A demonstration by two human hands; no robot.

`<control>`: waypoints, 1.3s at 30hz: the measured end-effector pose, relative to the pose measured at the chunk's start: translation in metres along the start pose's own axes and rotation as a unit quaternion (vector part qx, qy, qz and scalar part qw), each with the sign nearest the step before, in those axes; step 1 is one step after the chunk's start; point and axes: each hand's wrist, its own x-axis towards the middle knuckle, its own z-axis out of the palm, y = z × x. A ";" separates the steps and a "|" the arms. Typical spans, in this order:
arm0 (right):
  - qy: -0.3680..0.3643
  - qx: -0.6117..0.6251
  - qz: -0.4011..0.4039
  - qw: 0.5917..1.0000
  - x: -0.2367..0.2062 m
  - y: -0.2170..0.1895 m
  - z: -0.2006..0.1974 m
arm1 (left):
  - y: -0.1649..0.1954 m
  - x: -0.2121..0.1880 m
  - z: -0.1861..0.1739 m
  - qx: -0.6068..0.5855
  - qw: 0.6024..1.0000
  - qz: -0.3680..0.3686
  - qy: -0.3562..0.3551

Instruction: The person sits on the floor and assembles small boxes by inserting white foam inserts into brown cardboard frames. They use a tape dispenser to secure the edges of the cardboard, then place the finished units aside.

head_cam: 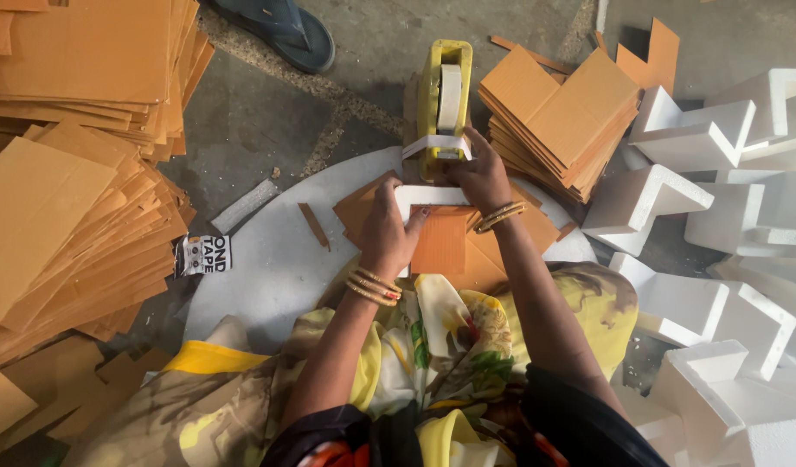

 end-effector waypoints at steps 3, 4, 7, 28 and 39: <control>0.005 -0.027 -0.013 1.000 0.000 -0.002 0.001 | 0.002 0.000 0.000 -0.014 1.000 0.022 0.007; 0.004 -0.023 -0.011 1.000 -0.001 -0.002 0.002 | 0.002 -0.002 -0.002 -0.019 0.999 0.036 0.014; -0.003 0.016 0.048 0.999 -0.015 -0.005 0.004 | 0.002 -0.019 -0.010 -0.029 0.998 0.045 0.019; -0.034 0.108 0.067 0.991 -0.064 0.018 -0.002 | 0.006 -0.089 -0.032 -0.092 0.986 0.133 0.028; 0.006 -0.169 0.037 0.985 -0.147 -0.011 -0.019 | -0.052 -0.068 -0.007 -0.334 0.941 -0.001 0.058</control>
